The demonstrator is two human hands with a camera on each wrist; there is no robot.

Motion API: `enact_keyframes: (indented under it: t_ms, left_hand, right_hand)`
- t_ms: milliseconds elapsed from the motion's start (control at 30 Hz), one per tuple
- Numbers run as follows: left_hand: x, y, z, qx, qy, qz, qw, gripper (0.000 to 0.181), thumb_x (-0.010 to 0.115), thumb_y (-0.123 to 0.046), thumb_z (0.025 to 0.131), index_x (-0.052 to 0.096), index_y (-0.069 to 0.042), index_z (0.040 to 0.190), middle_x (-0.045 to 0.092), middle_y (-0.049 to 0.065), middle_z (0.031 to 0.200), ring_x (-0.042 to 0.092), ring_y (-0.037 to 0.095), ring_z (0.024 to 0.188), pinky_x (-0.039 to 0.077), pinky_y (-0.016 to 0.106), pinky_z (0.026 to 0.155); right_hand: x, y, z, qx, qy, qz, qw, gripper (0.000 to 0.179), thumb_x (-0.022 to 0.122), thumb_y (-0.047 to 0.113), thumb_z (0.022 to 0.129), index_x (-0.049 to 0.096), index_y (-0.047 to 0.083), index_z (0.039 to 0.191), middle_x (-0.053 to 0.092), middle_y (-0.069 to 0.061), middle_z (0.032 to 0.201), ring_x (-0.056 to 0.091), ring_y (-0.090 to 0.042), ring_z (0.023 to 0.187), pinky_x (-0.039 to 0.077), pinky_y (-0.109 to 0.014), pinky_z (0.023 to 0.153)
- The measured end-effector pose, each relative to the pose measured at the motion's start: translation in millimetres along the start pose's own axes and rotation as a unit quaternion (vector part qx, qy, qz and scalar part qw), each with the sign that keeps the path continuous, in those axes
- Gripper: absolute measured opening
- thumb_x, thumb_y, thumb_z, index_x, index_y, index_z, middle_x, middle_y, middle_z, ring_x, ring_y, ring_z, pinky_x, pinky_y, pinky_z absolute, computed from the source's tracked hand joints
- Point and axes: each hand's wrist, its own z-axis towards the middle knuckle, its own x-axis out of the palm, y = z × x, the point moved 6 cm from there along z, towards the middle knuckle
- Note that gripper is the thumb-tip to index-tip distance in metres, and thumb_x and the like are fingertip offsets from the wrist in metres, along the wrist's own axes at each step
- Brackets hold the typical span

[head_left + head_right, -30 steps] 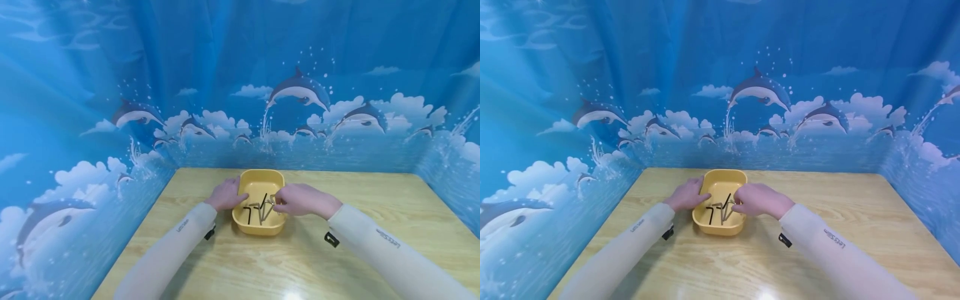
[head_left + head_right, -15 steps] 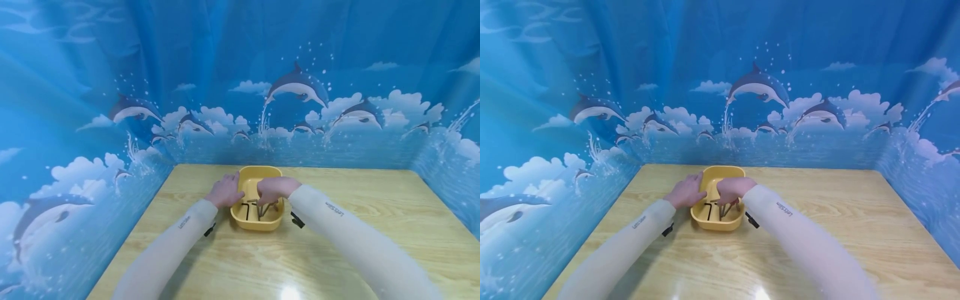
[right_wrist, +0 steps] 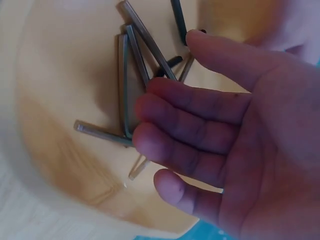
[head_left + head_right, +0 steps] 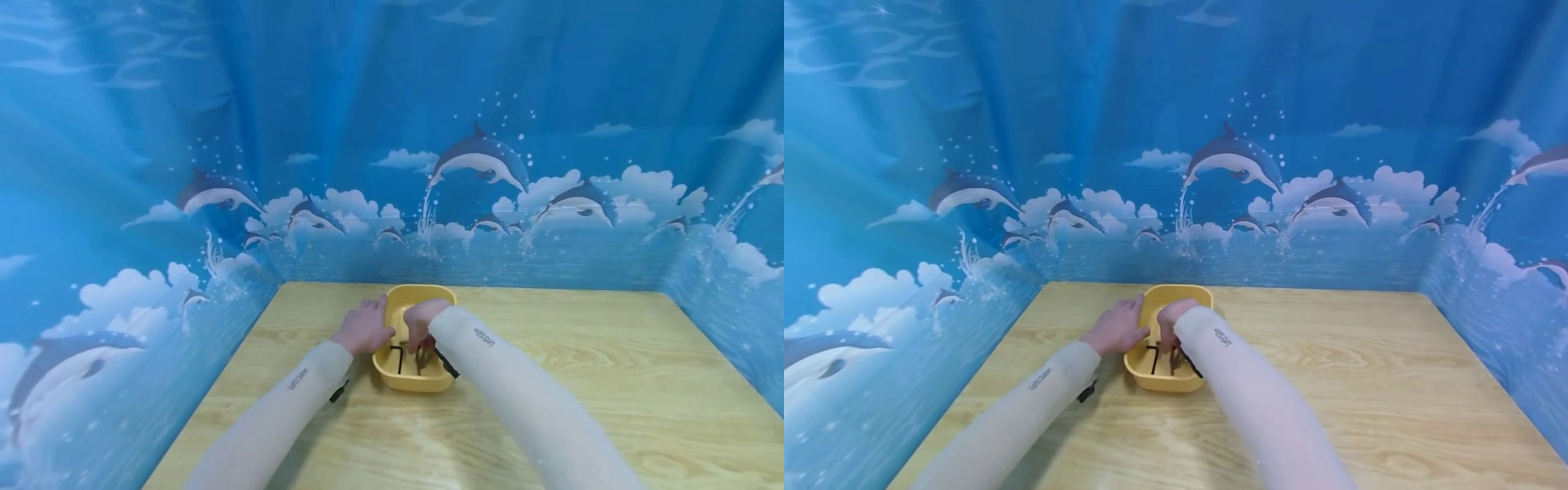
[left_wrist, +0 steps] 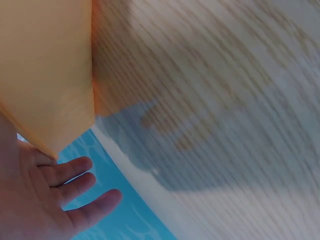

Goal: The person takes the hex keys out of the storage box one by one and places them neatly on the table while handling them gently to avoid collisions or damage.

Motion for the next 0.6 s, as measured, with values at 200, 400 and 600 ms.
enact_keyframes:
  t_ms: [200, 400, 600]
  left_hand:
    - [2.8, -2.1, 2.0, 0.001, 0.004, 0.014, 0.9999, 0.082, 0.054, -0.046, 0.1, 0.018, -0.003, 0.161, 0.041, 0.018, 0.157, 0.035, 0.036, 0.146, 0.042, 0.057, 0.11]
    - [-0.2, -1.0, 2.7, -0.009, 0.0, 0.014, 0.9999, 0.081, 0.053, -0.046, 0.1, 0.018, -0.005, 0.161, 0.042, 0.017, 0.156, 0.037, 0.034, 0.146, 0.042, 0.056, 0.11]
    - [-2.2, -1.0, 0.3, -0.007, 0.003, 0.01, 0.9999, 0.082, 0.054, -0.045, 0.1, 0.018, -0.004, 0.161, 0.041, 0.018, 0.157, 0.036, 0.035, 0.146, 0.041, 0.056, 0.111]
  right_hand:
    - [5.4, -0.5, 5.4, 0.017, -0.009, 0.02, 0.9996, 0.011, 0.079, 0.026, 0.088, 0.076, 0.015, 0.085, 0.075, -0.002, 0.082, 0.064, -0.011, 0.066, 0.052, -0.027, 0.063]
    - [5.4, 2.5, 7.0, 0.026, -0.019, 0.043, 0.9985, 0.008, 0.078, 0.014, 0.087, 0.075, 0.012, 0.08, 0.073, 0.0, 0.078, 0.068, -0.013, 0.073, 0.056, -0.026, 0.068]
    - [4.6, 6.7, 5.3, 0.056, -0.043, 0.005, 0.9975, 0.011, 0.08, 0.012, 0.084, 0.071, 0.014, 0.079, 0.065, 0.0, 0.087, 0.062, -0.014, 0.078, 0.056, -0.025, 0.068]
